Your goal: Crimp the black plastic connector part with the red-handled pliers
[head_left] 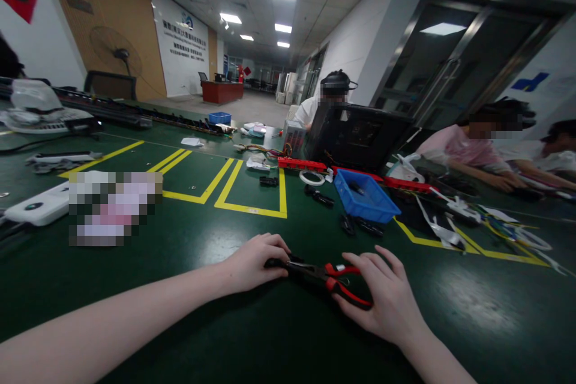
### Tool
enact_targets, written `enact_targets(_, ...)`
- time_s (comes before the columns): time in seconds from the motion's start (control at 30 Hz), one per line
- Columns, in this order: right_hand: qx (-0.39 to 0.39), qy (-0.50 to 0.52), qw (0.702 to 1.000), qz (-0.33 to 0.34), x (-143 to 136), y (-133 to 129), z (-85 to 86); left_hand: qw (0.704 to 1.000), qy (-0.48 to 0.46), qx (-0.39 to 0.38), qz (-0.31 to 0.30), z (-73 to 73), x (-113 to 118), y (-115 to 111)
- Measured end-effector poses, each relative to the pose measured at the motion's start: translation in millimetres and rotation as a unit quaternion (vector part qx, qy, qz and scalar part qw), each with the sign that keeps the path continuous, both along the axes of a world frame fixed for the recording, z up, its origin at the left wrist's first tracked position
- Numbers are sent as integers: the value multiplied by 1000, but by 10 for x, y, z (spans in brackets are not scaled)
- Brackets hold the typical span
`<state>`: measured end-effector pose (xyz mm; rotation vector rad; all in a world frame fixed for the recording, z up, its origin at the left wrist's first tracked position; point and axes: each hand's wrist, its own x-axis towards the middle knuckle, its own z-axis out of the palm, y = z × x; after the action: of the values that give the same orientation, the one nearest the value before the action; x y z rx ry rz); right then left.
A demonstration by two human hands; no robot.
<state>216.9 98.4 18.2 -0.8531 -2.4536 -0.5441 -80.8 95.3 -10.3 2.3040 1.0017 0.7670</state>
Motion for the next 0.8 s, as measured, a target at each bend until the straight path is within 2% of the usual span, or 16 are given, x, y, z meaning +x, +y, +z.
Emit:
enact_targets(0.33, 34, -6, 999, 19, 23, 8, 27, 1000, -2, -7, 5, -12, -2, -2)
enact_targets(0.8, 35, -21, 999, 22, 66, 16, 33, 1000, 9, 6, 0, 1, -4, -9)
